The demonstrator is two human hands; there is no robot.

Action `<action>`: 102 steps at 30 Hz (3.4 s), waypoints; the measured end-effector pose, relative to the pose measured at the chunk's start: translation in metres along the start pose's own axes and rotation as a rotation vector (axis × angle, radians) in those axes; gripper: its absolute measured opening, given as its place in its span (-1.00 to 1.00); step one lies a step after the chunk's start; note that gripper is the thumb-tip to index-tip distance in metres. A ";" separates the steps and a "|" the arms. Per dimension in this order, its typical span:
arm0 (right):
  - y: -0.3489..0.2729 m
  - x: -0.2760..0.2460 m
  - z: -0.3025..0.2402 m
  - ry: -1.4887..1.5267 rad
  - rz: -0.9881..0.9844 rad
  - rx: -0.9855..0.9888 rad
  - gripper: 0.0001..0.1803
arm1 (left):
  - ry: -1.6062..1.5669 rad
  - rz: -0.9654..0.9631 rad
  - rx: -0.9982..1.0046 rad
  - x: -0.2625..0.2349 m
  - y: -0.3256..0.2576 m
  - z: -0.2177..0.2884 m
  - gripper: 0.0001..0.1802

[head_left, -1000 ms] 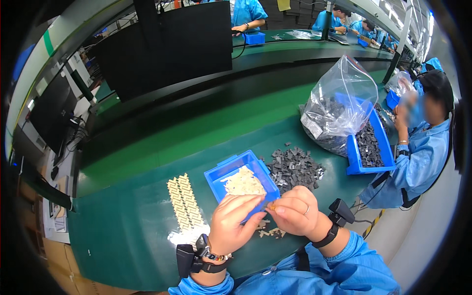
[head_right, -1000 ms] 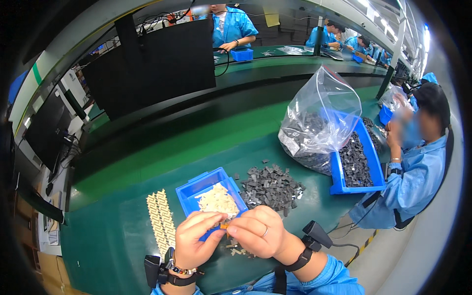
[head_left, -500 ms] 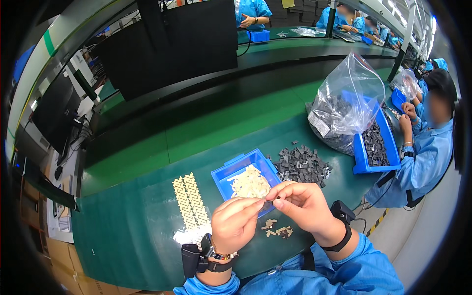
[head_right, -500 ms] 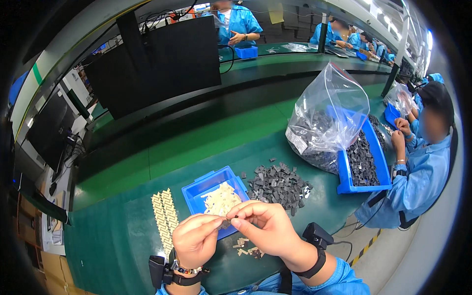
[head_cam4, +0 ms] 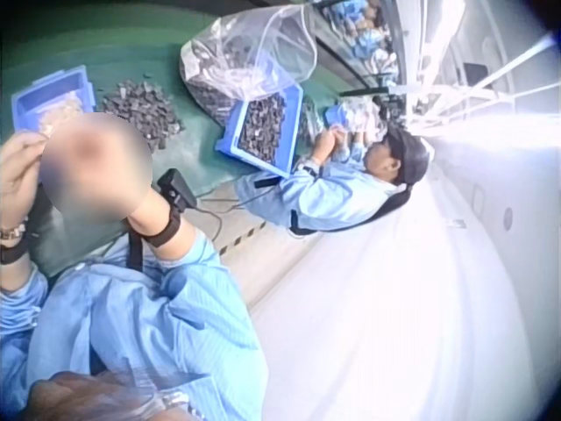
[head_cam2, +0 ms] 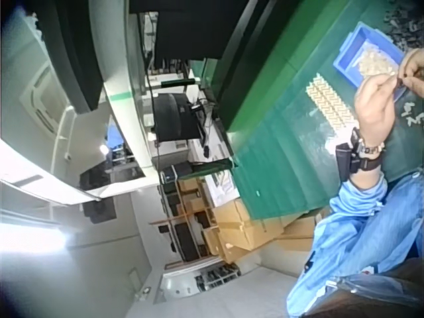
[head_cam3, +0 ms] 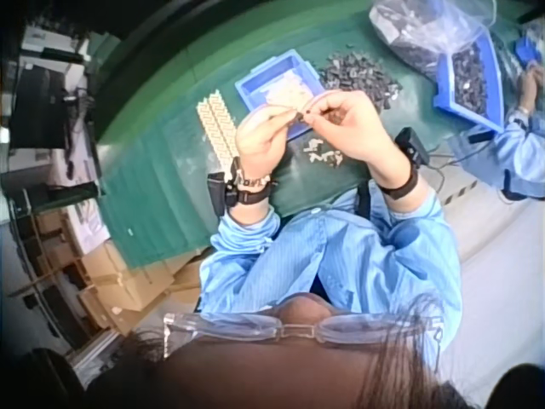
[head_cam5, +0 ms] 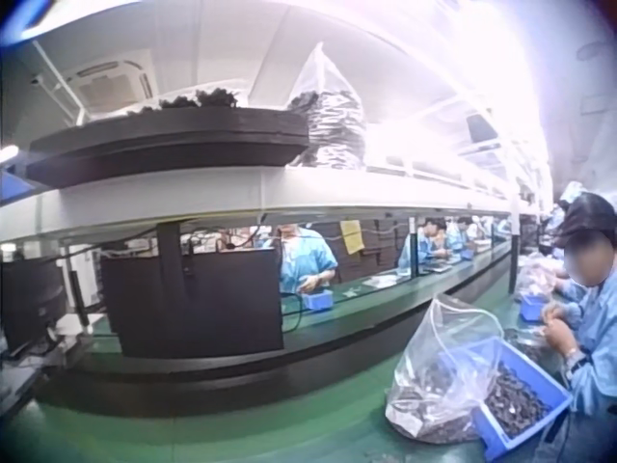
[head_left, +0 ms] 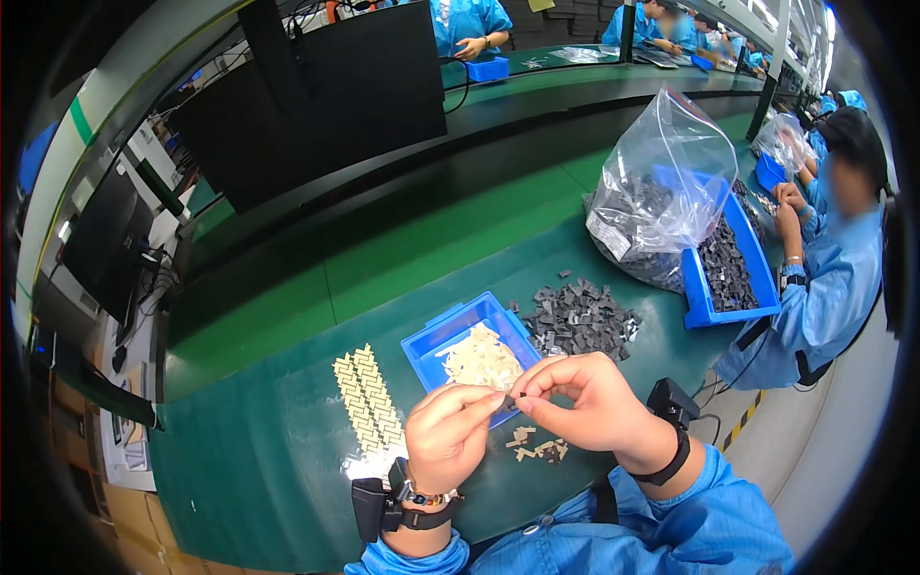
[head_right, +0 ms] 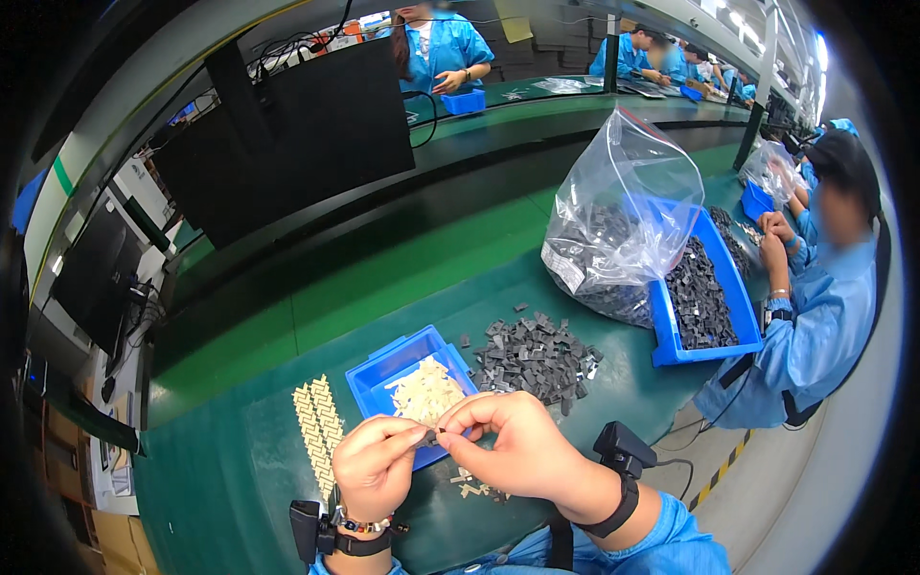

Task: Assembling small white plastic components into black base pieces on a factory production line.

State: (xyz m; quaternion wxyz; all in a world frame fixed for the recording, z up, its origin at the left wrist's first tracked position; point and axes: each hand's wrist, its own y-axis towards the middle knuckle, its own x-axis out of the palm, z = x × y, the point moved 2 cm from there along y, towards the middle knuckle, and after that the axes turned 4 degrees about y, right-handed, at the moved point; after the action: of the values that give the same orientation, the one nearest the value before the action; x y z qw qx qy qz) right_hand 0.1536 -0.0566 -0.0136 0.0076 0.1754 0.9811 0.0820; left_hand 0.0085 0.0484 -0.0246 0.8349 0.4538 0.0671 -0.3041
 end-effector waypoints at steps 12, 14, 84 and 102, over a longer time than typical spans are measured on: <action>0.002 0.002 0.000 -0.023 0.013 -0.016 -0.92 | 0.009 -0.003 -0.005 -0.002 0.001 0.000 -0.71; 0.002 0.003 0.001 -0.038 0.015 0.002 -0.93 | 0.000 -0.001 -0.014 -0.002 0.000 0.000 -0.71; 0.009 -0.014 -0.023 -0.263 -0.127 0.050 -0.91 | -0.001 -0.035 0.019 -0.002 0.002 0.001 -0.81; 0.007 -0.008 0.001 0.193 -0.103 0.242 -0.68 | 0.052 -0.072 -0.047 0.000 0.003 0.006 -0.79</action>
State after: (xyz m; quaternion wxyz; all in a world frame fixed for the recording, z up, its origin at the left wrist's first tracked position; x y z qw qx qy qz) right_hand 0.1637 -0.0531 -0.0141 -0.1038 0.1159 0.9876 -0.0206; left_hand 0.0093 0.0443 -0.0193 0.8318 0.4391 0.1119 -0.3205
